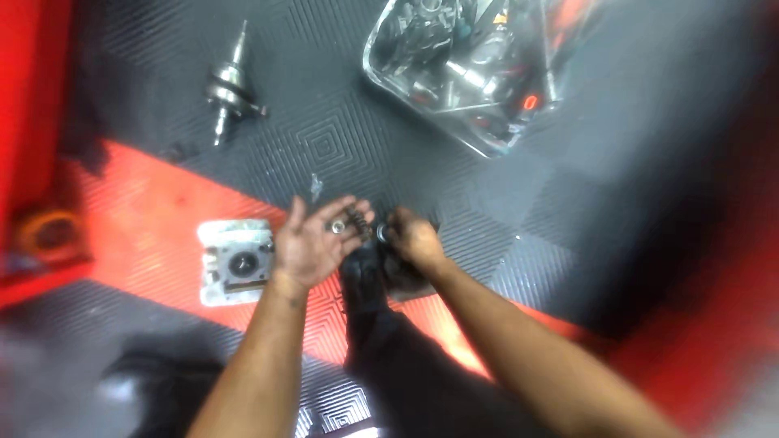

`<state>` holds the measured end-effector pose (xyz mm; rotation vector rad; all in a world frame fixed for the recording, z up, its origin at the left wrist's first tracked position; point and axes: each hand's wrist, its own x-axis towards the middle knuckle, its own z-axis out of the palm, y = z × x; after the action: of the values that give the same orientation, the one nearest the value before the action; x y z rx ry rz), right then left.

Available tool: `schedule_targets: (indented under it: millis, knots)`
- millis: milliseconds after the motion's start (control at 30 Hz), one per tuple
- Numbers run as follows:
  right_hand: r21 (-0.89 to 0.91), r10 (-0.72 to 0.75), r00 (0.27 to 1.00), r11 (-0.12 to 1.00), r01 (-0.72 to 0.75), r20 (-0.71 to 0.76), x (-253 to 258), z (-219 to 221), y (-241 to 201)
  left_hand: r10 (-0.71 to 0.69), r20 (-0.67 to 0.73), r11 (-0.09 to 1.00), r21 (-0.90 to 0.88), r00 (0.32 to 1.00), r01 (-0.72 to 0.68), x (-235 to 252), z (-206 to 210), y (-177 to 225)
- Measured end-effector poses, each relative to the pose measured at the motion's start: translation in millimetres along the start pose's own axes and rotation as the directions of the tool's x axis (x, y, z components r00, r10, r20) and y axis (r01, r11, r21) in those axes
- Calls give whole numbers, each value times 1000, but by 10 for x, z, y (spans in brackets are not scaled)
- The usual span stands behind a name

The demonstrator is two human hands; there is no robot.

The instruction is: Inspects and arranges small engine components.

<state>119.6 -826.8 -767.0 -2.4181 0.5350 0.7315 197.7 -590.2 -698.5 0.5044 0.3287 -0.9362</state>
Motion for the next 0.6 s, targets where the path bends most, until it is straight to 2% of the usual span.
schedule_targets:
  millis: [133, 400, 600]
  knots:
    - [-27, -89, 995, 996, 88, -50, -54, 42, 86, 70, 23, 997, -27, 997, -70, -67, 20, -9]
    - [-148, -79, 997, 986, 75, -22, -66, -46, 62, 71, -35, 996, -43, 997, -72, -82, -22, 12]
    - [-155, -6, 999, 988, 14, 49, 42, -179, 42, 35, -76, 997, -59, 996, -40, -94, 10, -56]
